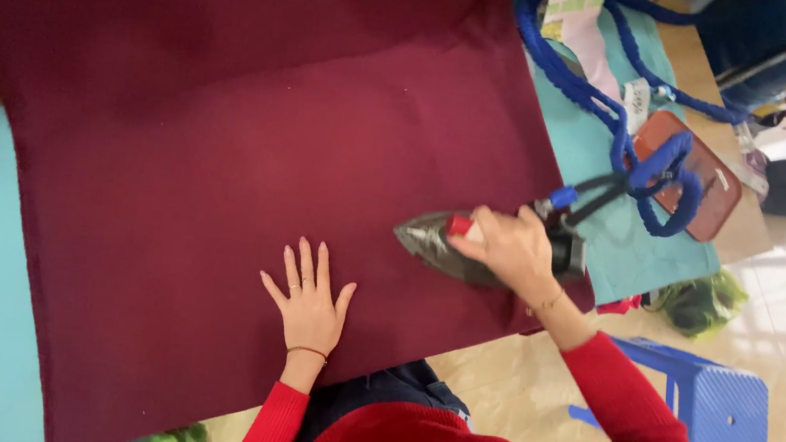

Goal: Ironing a large piece of maroon fabric on a work table using a steam iron to remove wrinkles.

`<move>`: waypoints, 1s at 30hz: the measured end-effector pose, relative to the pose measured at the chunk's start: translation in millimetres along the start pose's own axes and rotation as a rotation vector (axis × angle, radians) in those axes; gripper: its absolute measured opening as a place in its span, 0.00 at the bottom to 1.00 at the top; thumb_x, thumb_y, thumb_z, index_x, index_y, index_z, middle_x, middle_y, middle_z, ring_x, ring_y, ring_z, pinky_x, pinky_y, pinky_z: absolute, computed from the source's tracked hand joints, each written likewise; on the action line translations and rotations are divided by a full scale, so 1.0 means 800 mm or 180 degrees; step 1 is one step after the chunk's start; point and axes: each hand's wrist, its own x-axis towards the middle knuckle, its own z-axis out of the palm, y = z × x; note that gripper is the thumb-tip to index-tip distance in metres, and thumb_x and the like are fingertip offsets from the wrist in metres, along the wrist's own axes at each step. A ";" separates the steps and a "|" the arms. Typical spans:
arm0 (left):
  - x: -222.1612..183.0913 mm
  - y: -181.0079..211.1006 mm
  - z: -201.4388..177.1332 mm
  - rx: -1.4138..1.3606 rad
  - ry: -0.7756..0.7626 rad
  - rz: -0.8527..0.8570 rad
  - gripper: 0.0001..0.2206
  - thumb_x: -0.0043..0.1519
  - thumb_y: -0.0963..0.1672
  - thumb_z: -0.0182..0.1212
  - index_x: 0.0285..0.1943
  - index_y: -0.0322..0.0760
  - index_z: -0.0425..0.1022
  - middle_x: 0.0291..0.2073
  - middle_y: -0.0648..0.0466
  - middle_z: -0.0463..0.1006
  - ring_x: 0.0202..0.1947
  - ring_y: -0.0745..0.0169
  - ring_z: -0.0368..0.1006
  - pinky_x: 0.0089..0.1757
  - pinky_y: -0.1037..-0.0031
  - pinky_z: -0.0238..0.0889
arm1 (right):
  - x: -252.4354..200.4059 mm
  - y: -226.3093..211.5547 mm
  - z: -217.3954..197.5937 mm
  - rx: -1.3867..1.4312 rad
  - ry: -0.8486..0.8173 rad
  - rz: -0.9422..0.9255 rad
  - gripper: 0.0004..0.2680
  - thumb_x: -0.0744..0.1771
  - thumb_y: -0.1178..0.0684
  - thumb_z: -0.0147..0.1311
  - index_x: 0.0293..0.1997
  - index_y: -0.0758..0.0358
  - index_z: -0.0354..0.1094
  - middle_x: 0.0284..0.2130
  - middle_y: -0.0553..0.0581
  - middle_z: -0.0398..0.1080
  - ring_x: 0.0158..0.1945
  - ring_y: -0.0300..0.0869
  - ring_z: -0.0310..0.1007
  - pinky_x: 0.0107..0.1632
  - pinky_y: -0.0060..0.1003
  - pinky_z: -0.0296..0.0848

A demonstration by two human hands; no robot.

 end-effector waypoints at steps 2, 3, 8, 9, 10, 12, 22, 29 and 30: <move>-0.001 -0.001 0.001 -0.0014 0.0016 -0.0020 0.35 0.66 0.62 0.37 0.80 0.46 0.50 0.79 0.46 0.46 0.79 0.44 0.36 0.66 0.30 0.28 | 0.036 0.025 0.021 -0.0126 0.0071 -0.0086 0.19 0.66 0.23 0.50 0.36 0.47 0.66 0.16 0.44 0.69 0.21 0.34 0.72 0.39 0.33 0.66; -0.001 0.000 0.002 -0.0041 0.0029 0.0009 0.35 0.66 0.62 0.38 0.80 0.46 0.50 0.79 0.46 0.46 0.79 0.44 0.36 0.66 0.30 0.28 | 0.054 0.037 0.032 -0.0277 0.0136 -0.0128 0.19 0.66 0.23 0.50 0.36 0.47 0.65 0.16 0.44 0.69 0.20 0.34 0.73 0.40 0.34 0.66; 0.001 -0.002 0.005 -0.0026 0.0130 0.0006 0.36 0.65 0.62 0.40 0.79 0.46 0.52 0.79 0.47 0.47 0.78 0.43 0.39 0.66 0.30 0.31 | 0.145 0.097 0.087 -0.0207 0.0330 -0.0188 0.19 0.68 0.23 0.52 0.40 0.47 0.65 0.16 0.45 0.71 0.23 0.36 0.77 0.41 0.34 0.66; 0.001 -0.003 0.006 -0.0011 0.0153 0.0044 0.36 0.65 0.62 0.40 0.79 0.46 0.53 0.79 0.47 0.47 0.78 0.43 0.40 0.66 0.30 0.32 | 0.163 0.107 0.098 -0.0077 0.0371 -0.0169 0.19 0.68 0.24 0.54 0.41 0.47 0.66 0.17 0.47 0.72 0.24 0.39 0.79 0.41 0.36 0.67; 0.001 -0.003 0.006 0.0006 0.0159 -0.0006 0.36 0.65 0.62 0.40 0.79 0.46 0.53 0.79 0.47 0.47 0.78 0.43 0.40 0.66 0.30 0.32 | 0.174 0.117 0.108 -0.0048 0.0385 -0.0211 0.19 0.68 0.24 0.54 0.41 0.47 0.66 0.17 0.47 0.72 0.24 0.39 0.79 0.41 0.36 0.67; 0.001 -0.003 0.005 -0.0062 0.0131 0.0035 0.36 0.65 0.62 0.41 0.79 0.46 0.52 0.79 0.47 0.47 0.78 0.43 0.40 0.66 0.30 0.32 | 0.193 0.137 0.129 -0.0034 0.0336 -0.0256 0.22 0.67 0.20 0.52 0.44 0.48 0.67 0.17 0.48 0.73 0.25 0.41 0.80 0.42 0.36 0.68; -0.004 -0.005 0.007 -0.0250 -0.0281 -0.0099 0.36 0.65 0.62 0.40 0.81 0.51 0.47 0.80 0.52 0.43 0.78 0.47 0.38 0.68 0.33 0.26 | 0.166 0.125 0.115 -0.0021 -0.0026 -0.0186 0.23 0.68 0.19 0.48 0.38 0.49 0.65 0.17 0.54 0.73 0.24 0.50 0.78 0.40 0.40 0.70; 0.001 0.036 0.031 -0.0172 -0.0206 -0.0678 0.35 0.66 0.62 0.36 0.81 0.54 0.44 0.81 0.52 0.40 0.79 0.47 0.33 0.67 0.31 0.19 | 0.011 0.058 -0.004 0.0220 -0.0011 -0.1014 0.20 0.63 0.23 0.52 0.33 0.48 0.66 0.21 0.50 0.66 0.19 0.44 0.68 0.31 0.44 0.63; 0.002 0.049 0.035 -0.0119 -0.0214 -0.0848 0.36 0.65 0.62 0.38 0.81 0.52 0.45 0.81 0.49 0.40 0.80 0.46 0.32 0.67 0.31 0.20 | -0.019 0.052 -0.010 0.0621 -0.0136 -0.0695 0.23 0.64 0.20 0.49 0.37 0.50 0.66 0.18 0.47 0.67 0.21 0.40 0.70 0.34 0.41 0.63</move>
